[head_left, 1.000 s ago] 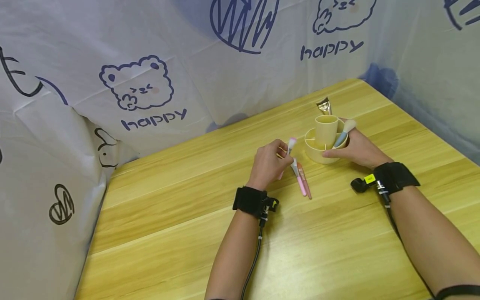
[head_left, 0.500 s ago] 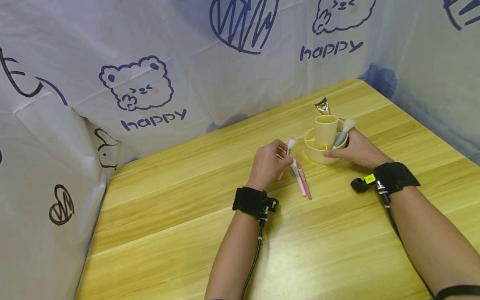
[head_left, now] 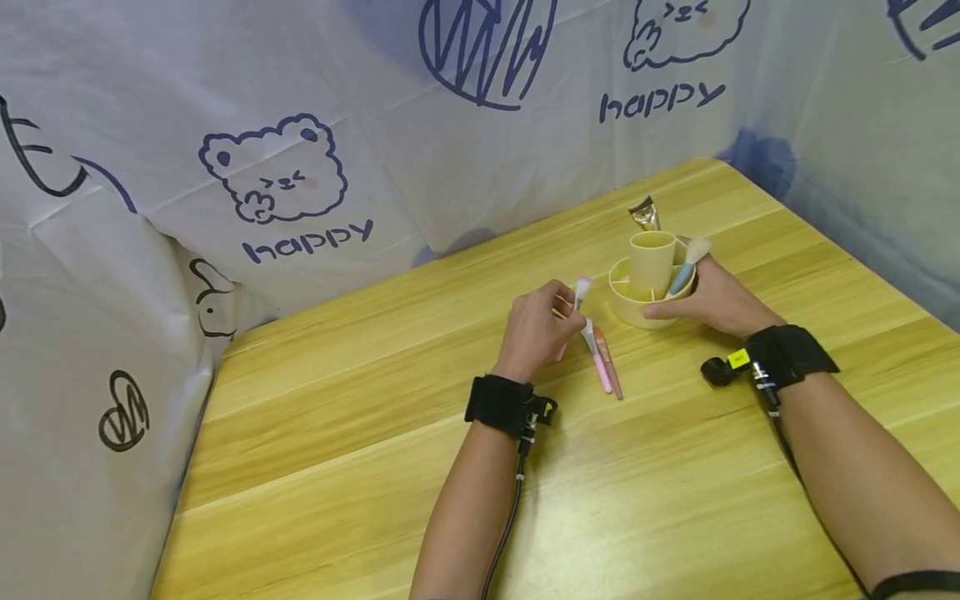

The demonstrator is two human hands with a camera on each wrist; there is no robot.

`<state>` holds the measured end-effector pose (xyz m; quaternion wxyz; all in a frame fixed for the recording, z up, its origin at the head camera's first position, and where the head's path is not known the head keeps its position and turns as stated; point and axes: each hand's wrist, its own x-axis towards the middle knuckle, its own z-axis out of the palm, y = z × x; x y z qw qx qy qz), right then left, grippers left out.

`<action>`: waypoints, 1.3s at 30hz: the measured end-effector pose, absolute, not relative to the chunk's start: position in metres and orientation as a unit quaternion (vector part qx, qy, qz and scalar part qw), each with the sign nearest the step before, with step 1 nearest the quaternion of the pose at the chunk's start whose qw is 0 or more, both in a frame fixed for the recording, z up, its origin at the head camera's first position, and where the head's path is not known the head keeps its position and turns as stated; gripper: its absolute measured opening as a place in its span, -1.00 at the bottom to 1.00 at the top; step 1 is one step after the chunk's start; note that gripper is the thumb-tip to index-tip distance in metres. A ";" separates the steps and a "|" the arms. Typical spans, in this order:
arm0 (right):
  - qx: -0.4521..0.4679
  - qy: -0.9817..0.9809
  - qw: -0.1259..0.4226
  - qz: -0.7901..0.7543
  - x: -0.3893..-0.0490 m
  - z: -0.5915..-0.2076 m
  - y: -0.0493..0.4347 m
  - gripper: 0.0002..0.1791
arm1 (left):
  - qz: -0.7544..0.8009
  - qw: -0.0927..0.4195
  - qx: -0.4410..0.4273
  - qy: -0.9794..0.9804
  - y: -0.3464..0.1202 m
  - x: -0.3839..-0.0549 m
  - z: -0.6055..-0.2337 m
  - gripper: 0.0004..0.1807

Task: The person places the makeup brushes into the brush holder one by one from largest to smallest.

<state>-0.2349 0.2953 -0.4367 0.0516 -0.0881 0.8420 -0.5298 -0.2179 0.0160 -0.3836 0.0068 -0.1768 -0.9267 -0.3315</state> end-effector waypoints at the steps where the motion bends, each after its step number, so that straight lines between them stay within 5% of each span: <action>1: -0.088 0.841 0.051 -0.531 -0.235 -0.437 0.295 0.27 | -0.331 0.006 -0.176 -0.927 0.016 -0.218 -0.384 -0.76; 39: -0.096 0.842 0.072 -0.526 -0.235 -0.437 0.298 0.24 | -0.336 0.018 -0.178 -0.925 0.017 -0.219 -0.384 -0.78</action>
